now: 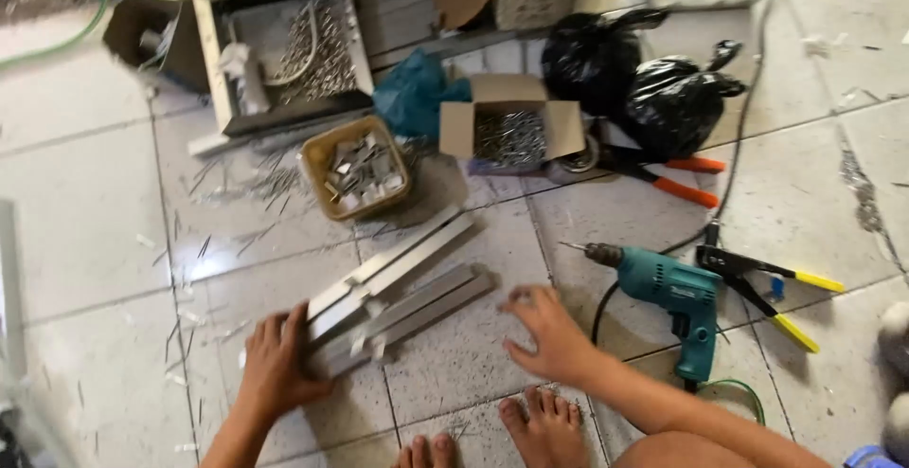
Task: Inserting plastic end caps into square metal tubes and using pliers to adjust components during frame assembly.
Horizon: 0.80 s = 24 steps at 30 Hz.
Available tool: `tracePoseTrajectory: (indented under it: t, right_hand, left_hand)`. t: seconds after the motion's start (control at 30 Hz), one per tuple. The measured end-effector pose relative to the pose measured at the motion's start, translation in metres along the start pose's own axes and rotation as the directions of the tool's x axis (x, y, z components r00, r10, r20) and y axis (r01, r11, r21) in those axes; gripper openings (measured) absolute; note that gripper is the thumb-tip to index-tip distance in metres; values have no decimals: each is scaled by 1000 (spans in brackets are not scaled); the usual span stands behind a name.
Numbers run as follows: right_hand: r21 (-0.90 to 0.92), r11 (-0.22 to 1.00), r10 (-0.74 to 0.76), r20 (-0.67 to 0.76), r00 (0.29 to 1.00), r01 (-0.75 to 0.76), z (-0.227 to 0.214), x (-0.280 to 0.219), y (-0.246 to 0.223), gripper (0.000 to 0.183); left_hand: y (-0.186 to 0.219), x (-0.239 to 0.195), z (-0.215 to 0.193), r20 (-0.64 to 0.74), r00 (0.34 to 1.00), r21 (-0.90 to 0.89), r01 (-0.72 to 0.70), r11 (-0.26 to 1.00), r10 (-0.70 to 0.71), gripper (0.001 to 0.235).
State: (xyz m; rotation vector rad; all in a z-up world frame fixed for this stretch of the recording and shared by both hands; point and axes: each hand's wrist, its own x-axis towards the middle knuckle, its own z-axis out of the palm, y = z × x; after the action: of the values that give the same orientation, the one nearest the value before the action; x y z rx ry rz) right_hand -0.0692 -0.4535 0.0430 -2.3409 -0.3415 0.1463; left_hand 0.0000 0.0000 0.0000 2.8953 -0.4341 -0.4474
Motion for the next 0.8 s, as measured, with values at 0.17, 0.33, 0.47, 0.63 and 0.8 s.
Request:
tracePoseTrajectory:
  t: [0.17, 0.33, 0.47, 0.63, 0.8]
  right_hand:
    - [101, 983, 150, 40, 988, -154, -10, -25, -12, 46]
    - [36, 984, 177, -71, 982, -175, -35, -44, 8, 42]
    - [-22, 943, 331, -64, 941, -333, -58, -61, 20, 39]
    - [12, 811, 584, -42, 811, -584, -111, -54, 49, 31]
    - [-98, 906, 321, -477, 818, -412, -181, -7, 119, 20]
  left_hand:
    - [-21, -25, 6, -60, 997, -69, -52, 996, 48, 115]
    - [-55, -21, 4, 3, 1000, -6, 9, 1000, -8, 109]
    - [-81, -13, 6, 149, 970, 255, 149, 956, -191, 129]
    - [-109, -17, 23, 53, 971, 305, 207, 930, -233, 148]
    - [-52, -54, 31, -538, 843, 234, 123, 964, 23, 131]
